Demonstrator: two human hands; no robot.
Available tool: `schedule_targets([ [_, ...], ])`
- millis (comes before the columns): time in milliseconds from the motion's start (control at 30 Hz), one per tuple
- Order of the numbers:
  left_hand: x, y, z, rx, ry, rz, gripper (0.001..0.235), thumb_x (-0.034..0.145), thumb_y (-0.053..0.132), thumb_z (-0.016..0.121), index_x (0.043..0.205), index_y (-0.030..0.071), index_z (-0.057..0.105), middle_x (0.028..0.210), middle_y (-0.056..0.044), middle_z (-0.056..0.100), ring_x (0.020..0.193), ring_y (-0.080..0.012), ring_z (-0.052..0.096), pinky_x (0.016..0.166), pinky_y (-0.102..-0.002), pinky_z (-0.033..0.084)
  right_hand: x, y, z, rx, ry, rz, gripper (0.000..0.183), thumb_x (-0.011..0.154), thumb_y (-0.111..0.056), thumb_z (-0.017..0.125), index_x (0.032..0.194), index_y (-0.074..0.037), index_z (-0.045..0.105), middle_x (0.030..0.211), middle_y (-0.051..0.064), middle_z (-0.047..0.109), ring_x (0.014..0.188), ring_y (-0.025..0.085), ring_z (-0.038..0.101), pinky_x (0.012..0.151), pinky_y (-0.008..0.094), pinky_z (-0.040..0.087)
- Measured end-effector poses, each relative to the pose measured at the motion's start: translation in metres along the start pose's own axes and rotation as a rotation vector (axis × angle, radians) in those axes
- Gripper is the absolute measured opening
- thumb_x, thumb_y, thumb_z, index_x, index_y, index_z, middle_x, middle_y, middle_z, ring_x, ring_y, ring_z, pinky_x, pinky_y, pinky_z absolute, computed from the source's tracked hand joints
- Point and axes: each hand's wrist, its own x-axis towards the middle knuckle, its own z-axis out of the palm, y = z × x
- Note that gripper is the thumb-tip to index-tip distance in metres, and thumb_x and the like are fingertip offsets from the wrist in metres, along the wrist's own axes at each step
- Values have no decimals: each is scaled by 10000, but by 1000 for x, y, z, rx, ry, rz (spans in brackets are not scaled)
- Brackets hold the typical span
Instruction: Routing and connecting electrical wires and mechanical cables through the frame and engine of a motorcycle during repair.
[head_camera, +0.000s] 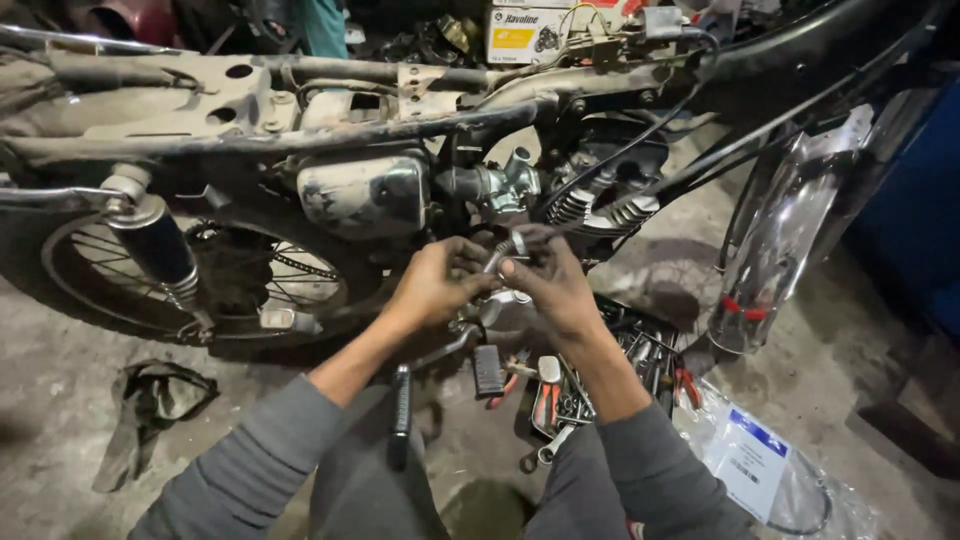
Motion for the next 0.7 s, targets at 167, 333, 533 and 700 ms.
schedule_targets([
  [167,-31,25,-2,147,131,18,384,653,244,967,938,75,772,789,-120,785,700,-272,777,587,-367,579,-4,8,7,-14,47,-88,361,890,-19,755,1222,59,638,978,198,735,889,196,701,804,314,597],
  [333,-17,-16,-3,-477,-164,-86,209,925,135,755,1031,-19,664,808,-193,748,653,-216,748,637,-330,658,-3,28,-3,251,-19,-130,388,953,-4,639,1321,91,562,1167,280,710,1048,295,718,877,367,620],
  [533,-19,-10,7,-458,-220,-73,476,947,268,744,1211,-88,570,825,-223,672,708,-287,749,637,-390,665,-31,-1,30,130,56,-206,372,911,-113,754,1220,50,625,1005,222,742,903,243,739,840,330,619],
  [700,-25,9,-3,-47,-109,69,270,897,178,709,1135,53,731,909,-163,787,851,-284,775,724,-421,614,-40,-7,25,-209,85,-215,379,931,-131,738,1272,-8,630,1118,177,713,1019,222,670,929,375,581],
])
